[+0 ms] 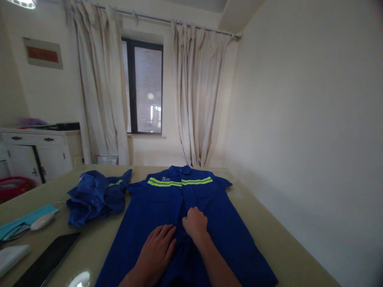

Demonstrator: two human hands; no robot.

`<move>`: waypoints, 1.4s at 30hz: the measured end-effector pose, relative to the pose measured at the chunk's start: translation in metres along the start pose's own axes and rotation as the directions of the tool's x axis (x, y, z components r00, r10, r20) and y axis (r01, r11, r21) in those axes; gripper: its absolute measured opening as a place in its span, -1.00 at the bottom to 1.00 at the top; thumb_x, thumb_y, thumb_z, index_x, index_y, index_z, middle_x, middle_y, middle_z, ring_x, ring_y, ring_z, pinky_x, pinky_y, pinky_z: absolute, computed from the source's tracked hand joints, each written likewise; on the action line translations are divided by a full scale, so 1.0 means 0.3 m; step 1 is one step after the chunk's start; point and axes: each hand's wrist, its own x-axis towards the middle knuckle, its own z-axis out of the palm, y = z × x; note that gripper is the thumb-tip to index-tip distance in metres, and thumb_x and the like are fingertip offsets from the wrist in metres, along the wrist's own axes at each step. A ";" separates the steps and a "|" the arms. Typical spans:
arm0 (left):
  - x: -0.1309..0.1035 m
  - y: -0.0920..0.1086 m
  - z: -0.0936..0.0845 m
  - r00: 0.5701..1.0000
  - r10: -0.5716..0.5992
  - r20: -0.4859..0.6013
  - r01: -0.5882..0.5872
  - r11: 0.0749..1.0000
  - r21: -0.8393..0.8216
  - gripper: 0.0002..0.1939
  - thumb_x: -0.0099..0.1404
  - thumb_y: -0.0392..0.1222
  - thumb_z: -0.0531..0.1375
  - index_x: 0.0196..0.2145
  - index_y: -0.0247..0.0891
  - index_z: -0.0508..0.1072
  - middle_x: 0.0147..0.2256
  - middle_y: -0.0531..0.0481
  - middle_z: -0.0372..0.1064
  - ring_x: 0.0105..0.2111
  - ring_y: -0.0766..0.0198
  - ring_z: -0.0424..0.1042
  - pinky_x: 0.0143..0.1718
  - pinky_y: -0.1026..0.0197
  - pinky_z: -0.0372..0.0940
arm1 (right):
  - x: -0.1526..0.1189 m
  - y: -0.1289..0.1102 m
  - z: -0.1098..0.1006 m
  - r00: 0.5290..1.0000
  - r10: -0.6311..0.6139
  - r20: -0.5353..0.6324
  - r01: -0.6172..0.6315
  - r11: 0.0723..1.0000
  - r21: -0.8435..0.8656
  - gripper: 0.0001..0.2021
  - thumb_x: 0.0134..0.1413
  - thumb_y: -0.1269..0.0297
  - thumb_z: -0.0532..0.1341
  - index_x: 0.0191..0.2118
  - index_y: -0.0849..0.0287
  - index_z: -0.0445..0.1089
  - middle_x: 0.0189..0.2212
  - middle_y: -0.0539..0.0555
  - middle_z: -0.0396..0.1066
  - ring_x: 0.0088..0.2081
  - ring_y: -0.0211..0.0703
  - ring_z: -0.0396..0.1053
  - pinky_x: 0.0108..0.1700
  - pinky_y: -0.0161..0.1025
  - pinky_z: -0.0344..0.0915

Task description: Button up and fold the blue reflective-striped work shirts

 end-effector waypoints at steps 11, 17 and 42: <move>0.299 0.079 -0.031 0.978 -0.205 0.024 0.199 0.968 0.149 -0.65 0.40 -0.37 0.02 -0.04 -0.20 0.54 0.03 -0.18 0.42 0.01 0.01 0.42 -0.01 0.02 0.33 | -0.014 0.103 0.038 0.999 0.021 -0.032 -0.010 0.955 0.298 -0.80 0.23 0.23 0.16 -0.37 0.09 0.49 -0.29 0.04 0.50 -0.25 -0.13 0.49 -0.29 -0.29 0.20; 0.309 0.003 0.056 0.966 -0.258 -0.001 0.258 0.965 -0.047 -0.69 0.40 -0.37 0.02 -0.07 -0.29 0.53 -0.08 -0.18 0.45 -0.04 0.06 0.44 0.04 0.05 0.29 | -0.019 0.086 0.026 0.988 -0.045 -0.150 0.099 0.921 0.376 -0.89 0.11 0.42 0.23 -0.35 0.12 0.50 -0.25 0.04 0.47 -0.24 -0.15 0.49 -0.19 -0.31 0.24; 0.320 0.012 0.068 0.980 -0.162 -0.120 0.080 0.859 -0.505 -0.71 0.41 -0.25 0.01 -0.13 -0.15 0.52 -0.20 -0.05 0.52 -0.15 0.12 0.46 -0.01 0.04 0.31 | 0.015 0.105 0.052 0.989 -0.054 -0.137 0.133 0.733 0.668 -0.83 0.14 0.26 0.17 -0.39 0.14 0.50 -0.39 0.05 0.49 -0.30 -0.09 0.45 -0.23 -0.26 0.27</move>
